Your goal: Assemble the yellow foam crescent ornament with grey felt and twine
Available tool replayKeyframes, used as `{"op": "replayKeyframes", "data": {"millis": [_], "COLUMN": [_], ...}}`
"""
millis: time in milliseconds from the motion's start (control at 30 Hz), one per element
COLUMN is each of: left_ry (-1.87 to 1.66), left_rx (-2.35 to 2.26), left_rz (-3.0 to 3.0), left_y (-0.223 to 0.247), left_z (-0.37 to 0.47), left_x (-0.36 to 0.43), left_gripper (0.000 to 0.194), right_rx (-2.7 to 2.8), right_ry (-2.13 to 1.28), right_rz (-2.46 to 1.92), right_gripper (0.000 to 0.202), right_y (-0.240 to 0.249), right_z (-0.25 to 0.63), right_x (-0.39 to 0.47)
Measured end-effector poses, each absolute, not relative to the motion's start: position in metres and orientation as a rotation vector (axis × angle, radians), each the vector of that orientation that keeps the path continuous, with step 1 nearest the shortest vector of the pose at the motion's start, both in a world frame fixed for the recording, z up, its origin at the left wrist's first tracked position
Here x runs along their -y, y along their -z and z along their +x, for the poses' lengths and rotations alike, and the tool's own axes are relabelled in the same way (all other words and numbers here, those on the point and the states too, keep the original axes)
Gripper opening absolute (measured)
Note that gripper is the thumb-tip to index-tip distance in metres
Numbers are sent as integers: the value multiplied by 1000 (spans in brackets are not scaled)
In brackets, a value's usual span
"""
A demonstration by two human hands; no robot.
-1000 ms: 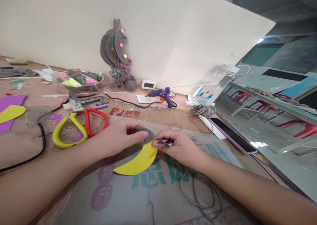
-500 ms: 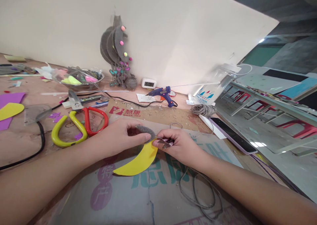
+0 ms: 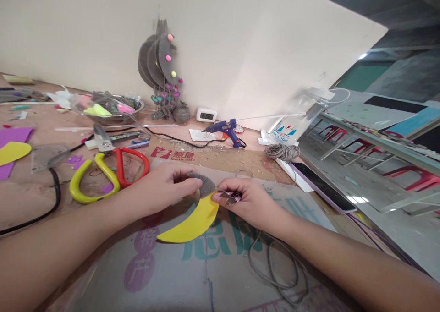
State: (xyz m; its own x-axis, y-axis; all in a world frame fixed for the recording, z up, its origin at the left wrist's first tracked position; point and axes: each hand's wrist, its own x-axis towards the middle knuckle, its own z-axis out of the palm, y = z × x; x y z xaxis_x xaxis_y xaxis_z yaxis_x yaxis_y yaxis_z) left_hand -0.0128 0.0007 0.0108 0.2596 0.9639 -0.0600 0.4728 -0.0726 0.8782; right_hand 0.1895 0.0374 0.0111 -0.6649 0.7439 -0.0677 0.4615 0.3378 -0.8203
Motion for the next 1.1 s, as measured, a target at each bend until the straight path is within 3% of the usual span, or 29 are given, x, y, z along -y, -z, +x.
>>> {"op": "replayKeyframes", "data": {"millis": [267,400,700,1100], "left_ry": [-742,-726,-701,-643], "left_rx": [-1292,-1318,-1338,-1407], "left_rz": [1591,1615,1691,1805], "left_y": [-9,-10,-13,-13], "left_z": [-15,-15,-12,-11], "left_x": [-2,-2,-1,-1], "left_gripper": [28,24,22,25], "right_rx": [2322,2391,2663,2676], "right_ry": [-1185,-758,39,186], "right_rz": [-1025,-724,-583,-593], "right_gripper": [19,34,31,25], "right_y": [-11,-21,-19,-18], "right_z": [193,204,208,206], "right_x": [-36,-36,-46,-44]}}
